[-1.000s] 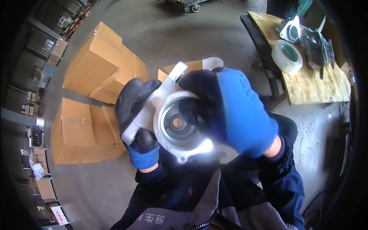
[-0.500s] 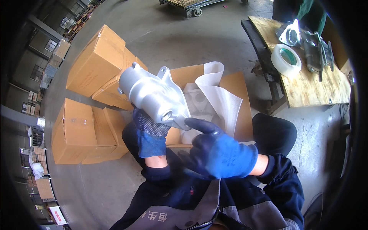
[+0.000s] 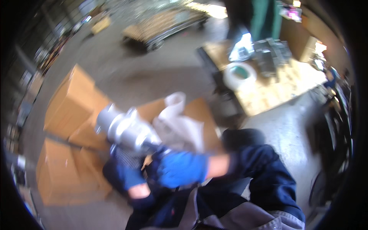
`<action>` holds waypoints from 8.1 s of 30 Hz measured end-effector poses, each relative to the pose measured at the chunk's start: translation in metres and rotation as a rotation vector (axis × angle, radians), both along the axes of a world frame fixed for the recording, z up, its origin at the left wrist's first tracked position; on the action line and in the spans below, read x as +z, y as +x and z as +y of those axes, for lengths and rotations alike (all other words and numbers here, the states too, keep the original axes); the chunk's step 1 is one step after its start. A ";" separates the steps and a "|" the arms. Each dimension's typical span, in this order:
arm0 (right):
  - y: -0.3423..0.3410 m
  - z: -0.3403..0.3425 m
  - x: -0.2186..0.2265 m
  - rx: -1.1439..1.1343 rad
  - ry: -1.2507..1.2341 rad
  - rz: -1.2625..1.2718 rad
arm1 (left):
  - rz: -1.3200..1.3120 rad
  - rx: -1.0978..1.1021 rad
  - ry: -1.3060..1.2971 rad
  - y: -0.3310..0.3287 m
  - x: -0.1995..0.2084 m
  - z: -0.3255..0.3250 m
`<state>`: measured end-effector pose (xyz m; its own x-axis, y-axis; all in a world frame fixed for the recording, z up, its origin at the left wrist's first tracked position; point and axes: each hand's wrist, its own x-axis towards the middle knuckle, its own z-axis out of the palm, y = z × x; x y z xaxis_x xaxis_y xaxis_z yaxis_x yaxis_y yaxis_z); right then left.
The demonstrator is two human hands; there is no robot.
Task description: The person sits on the floor and wipes several metal parts with a white cloth, then places them into a cardboard box. The person handles each part individually, turning them over to wipe different sides before packing.
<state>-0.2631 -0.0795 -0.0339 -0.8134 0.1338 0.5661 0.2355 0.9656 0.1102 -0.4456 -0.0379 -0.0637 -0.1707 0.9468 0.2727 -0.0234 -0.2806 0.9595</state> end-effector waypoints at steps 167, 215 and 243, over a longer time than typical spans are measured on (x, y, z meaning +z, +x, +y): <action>0.063 -0.069 -0.106 -0.069 -1.889 1.604 | -0.337 -0.081 0.131 -0.012 0.022 -0.017; 0.096 -0.093 -0.085 -0.436 -1.518 1.458 | 0.705 0.026 0.518 0.147 0.049 0.008; 0.025 -0.074 -0.075 -0.244 -1.876 1.187 | 1.318 0.463 0.335 0.007 0.082 -0.051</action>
<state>-0.2379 -0.1530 -0.1092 -0.1906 0.9571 -0.2184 -0.4274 -0.2812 -0.8592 -0.4389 -0.0892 0.0187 0.1085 0.7378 0.6662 0.9682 -0.2303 0.0973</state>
